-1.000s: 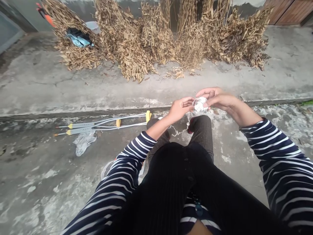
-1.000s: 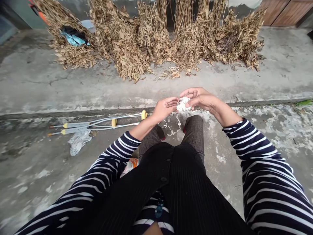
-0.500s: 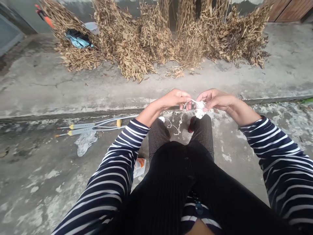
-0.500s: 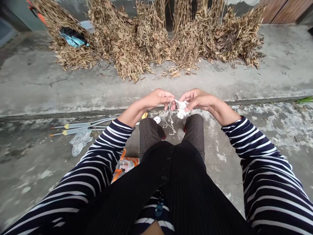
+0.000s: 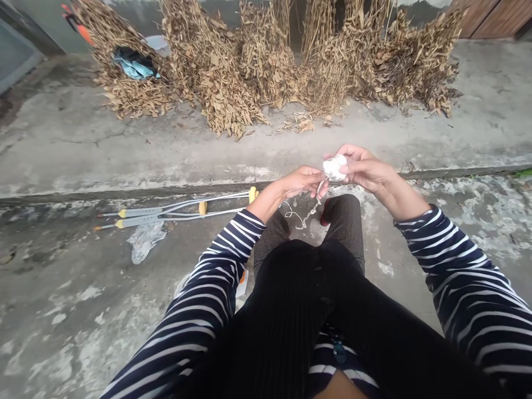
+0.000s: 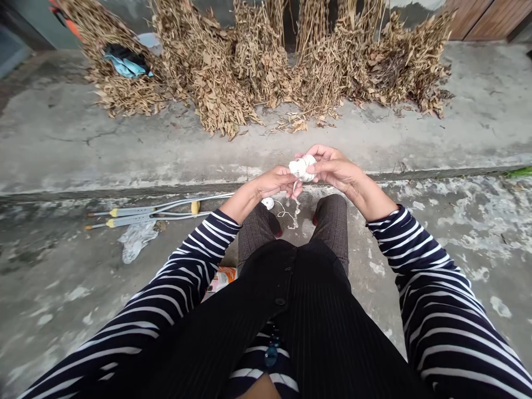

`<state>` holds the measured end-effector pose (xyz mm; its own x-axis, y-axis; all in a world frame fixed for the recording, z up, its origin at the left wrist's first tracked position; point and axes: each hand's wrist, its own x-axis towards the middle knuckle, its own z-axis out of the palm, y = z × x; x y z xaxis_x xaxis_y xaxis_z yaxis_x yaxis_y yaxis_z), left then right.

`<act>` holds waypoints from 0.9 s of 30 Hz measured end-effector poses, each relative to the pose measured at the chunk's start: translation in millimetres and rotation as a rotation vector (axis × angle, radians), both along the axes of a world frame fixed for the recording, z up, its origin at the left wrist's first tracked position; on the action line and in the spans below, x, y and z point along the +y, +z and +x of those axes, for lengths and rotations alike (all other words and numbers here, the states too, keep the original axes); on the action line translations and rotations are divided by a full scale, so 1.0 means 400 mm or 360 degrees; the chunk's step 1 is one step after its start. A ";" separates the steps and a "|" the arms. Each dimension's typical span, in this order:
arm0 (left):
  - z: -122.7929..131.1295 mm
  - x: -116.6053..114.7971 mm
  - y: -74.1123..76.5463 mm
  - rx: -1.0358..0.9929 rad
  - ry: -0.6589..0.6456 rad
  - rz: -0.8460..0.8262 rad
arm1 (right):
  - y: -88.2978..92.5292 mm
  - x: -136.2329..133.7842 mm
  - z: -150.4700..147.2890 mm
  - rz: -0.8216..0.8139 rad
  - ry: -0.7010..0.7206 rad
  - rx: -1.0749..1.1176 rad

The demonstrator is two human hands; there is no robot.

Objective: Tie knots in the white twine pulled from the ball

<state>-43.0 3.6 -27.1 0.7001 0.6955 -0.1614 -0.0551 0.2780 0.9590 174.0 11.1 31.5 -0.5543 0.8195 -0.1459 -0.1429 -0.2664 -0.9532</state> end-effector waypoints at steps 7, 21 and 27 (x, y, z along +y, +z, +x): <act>0.018 -0.015 0.003 -0.0176 0.0139 0.0160 | 0.000 0.035 -0.039 0.0033 -0.0449 -0.0070; 0.011 -0.020 0.052 0.0072 0.0252 0.0199 | 0.037 0.032 -0.101 0.0579 -0.0767 -0.0090; -0.009 0.011 0.029 -0.0149 0.0798 0.0184 | 0.079 0.012 -0.092 0.0380 -0.0719 0.0040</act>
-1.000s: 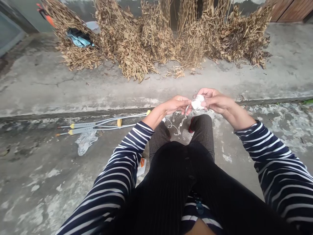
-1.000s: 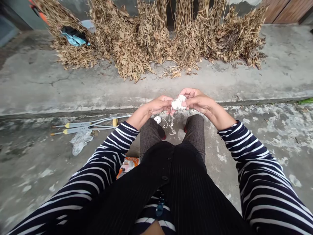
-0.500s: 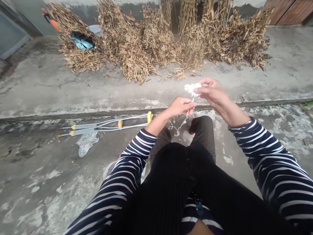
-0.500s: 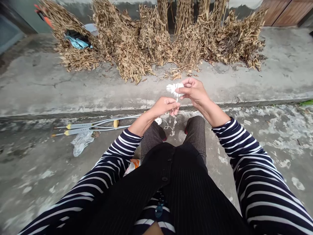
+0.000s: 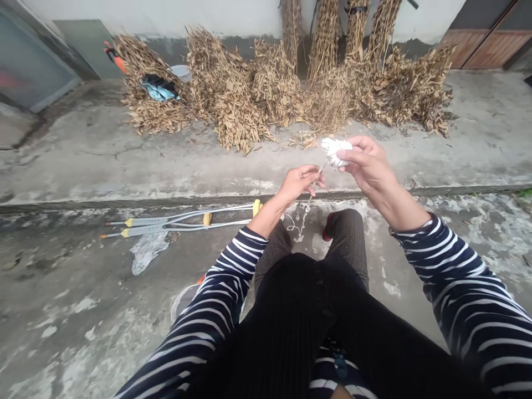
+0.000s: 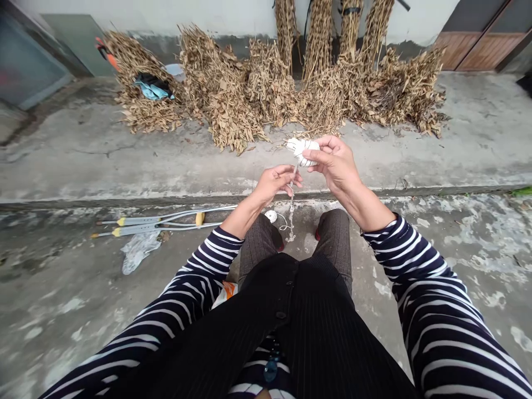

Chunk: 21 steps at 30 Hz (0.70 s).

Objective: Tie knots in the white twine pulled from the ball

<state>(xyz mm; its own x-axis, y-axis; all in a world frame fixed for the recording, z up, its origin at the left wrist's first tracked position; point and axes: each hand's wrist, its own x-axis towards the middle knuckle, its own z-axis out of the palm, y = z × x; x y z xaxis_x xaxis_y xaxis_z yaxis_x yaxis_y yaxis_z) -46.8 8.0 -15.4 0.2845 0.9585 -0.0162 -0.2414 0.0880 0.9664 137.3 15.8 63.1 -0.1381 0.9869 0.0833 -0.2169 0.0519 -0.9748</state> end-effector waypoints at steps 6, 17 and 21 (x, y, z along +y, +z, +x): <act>-0.040 -0.010 0.001 -0.0125 -0.0214 -0.0095 | 0.014 0.005 0.014 -0.0309 0.0051 0.0164; -0.031 0.000 0.016 0.0021 -0.0248 -0.0039 | 0.029 0.014 0.018 -0.0164 0.0076 0.0100; -0.015 0.010 0.035 0.0065 -0.0088 -0.0008 | 0.042 0.019 0.018 -0.0017 0.0076 -0.0087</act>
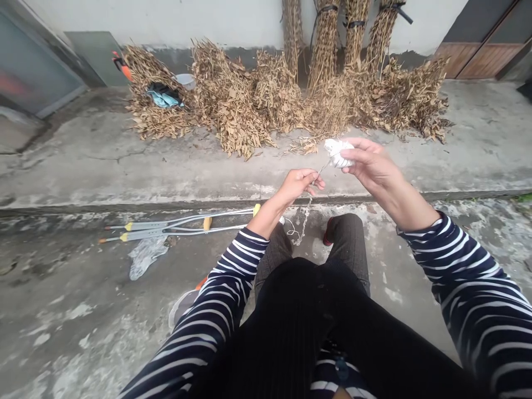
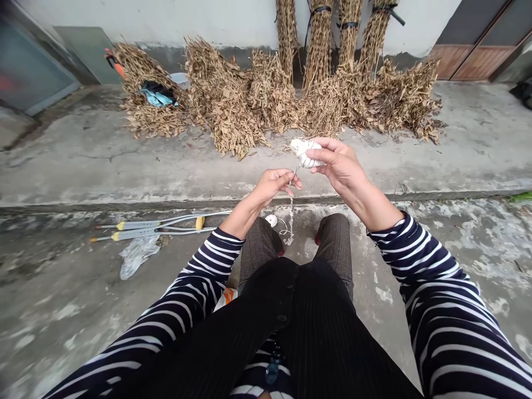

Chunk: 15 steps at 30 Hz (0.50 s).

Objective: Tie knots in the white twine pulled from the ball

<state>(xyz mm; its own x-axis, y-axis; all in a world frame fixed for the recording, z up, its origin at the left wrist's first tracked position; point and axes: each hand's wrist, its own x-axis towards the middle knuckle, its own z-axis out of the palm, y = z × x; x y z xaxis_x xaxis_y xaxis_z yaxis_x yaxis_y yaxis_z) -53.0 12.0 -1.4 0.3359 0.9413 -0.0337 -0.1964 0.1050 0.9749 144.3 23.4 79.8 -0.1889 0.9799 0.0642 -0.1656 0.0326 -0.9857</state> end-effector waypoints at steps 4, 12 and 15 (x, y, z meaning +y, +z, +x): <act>0.017 -0.015 0.027 0.0005 -0.0180 0.0033 | 0.007 0.013 -0.009 0.0294 -0.0122 -0.0154; 0.034 -0.068 0.031 -0.0059 -0.0412 -0.0033 | -0.042 0.041 -0.015 0.0733 -0.0326 -0.0374; 0.034 -0.076 0.032 -0.0012 -0.0443 0.0021 | -0.091 0.052 -0.006 0.0982 -0.0377 -0.0515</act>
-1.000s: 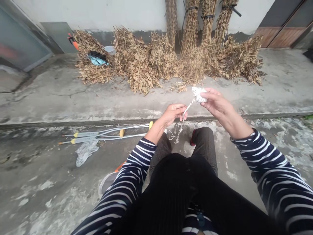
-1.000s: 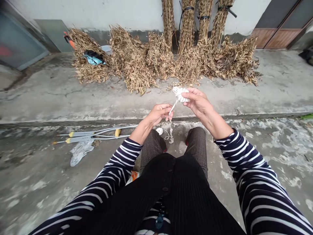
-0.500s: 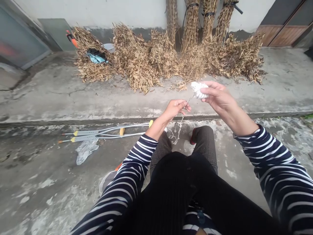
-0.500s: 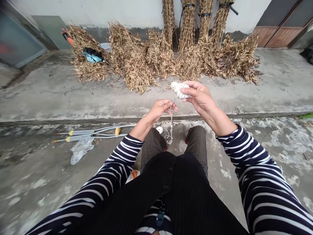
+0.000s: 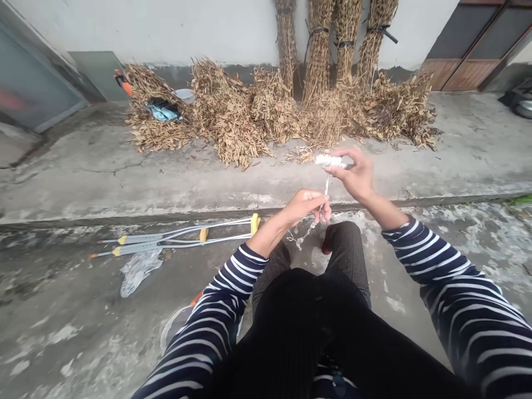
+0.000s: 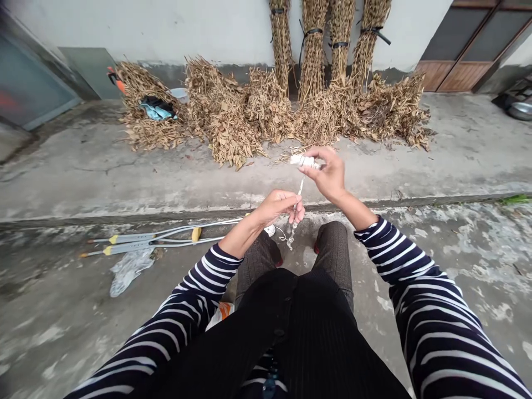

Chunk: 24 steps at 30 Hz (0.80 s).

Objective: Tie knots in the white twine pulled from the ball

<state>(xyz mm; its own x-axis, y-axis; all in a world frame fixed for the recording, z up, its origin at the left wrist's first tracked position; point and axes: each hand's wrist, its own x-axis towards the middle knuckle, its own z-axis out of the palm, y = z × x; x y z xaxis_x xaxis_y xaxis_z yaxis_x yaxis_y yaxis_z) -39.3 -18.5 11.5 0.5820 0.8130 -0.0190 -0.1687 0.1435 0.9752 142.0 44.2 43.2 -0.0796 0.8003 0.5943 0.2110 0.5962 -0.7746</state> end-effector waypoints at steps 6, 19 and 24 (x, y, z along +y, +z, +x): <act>-0.035 0.013 0.033 0.0031 -0.0038 0.0018 | -0.084 -0.018 0.024 0.0155 0.0188 -0.0348; -0.128 0.122 0.058 0.0181 0.0163 -0.0176 | -0.099 -0.067 0.040 -0.0102 0.0608 -0.0849; -0.146 0.161 0.015 0.0380 0.0193 -0.0179 | -0.062 -0.099 0.031 -0.0446 0.0702 -0.0697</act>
